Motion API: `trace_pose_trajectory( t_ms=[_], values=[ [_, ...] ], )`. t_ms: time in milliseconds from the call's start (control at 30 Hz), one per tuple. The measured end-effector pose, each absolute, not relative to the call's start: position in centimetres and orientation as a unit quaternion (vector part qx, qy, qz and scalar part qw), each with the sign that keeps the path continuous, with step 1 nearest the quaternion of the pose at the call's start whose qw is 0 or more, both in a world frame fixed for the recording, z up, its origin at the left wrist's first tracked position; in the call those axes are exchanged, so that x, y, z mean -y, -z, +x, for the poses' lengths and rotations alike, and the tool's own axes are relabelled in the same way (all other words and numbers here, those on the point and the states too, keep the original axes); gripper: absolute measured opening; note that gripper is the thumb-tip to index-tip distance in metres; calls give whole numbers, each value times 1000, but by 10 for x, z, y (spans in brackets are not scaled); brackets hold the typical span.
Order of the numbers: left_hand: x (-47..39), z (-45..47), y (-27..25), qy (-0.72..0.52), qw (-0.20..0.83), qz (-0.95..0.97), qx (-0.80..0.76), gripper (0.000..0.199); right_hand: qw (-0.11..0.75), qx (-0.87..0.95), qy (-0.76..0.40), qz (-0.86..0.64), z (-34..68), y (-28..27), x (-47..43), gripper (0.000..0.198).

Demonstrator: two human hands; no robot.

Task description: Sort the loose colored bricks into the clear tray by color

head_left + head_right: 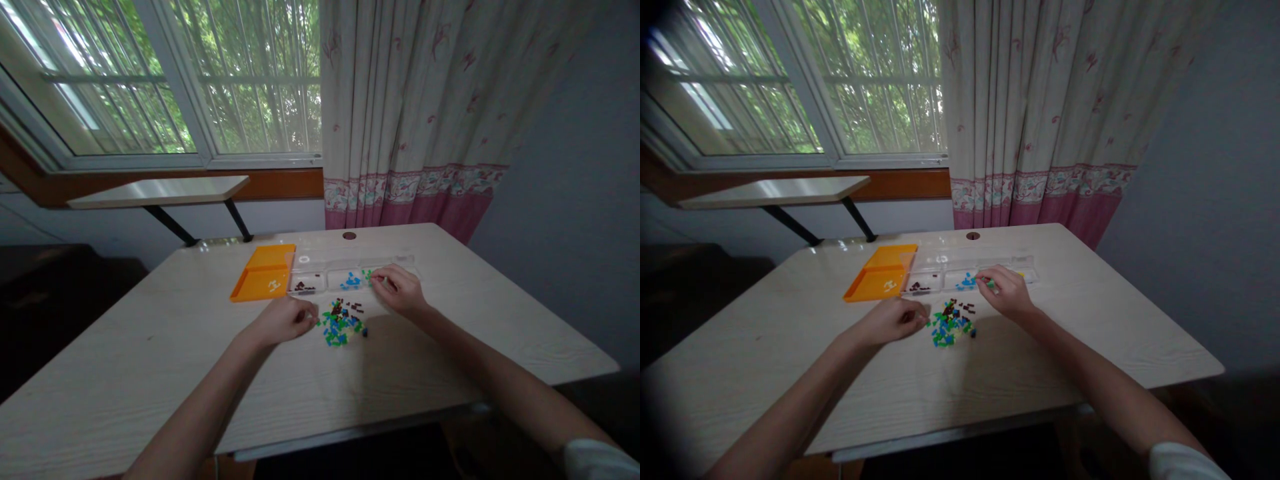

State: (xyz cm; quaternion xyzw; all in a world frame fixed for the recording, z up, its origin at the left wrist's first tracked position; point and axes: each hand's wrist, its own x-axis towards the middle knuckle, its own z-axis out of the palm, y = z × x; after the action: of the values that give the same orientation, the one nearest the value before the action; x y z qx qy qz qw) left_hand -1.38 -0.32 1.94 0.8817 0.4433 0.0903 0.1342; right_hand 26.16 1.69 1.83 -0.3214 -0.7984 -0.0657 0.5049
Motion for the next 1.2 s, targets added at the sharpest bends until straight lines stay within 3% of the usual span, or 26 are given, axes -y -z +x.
trace_pose_trajectory(
  t_ms=[333, 800, 1200],
  values=[
    [4, -9, -12, -111, 120, 893, -420, 13, 497, 791, 87, -346, 267, -21, -16, 10],
    [6, -8, -16, -101, 108, 891, -429, 18, 480, 804, 122, -329, 269, -20, -17, 9],
    [4, -9, -12, -119, 101, 896, -416, 15, 420, 788, 30, -450, 275, -1, -37, 15]
  ],
)
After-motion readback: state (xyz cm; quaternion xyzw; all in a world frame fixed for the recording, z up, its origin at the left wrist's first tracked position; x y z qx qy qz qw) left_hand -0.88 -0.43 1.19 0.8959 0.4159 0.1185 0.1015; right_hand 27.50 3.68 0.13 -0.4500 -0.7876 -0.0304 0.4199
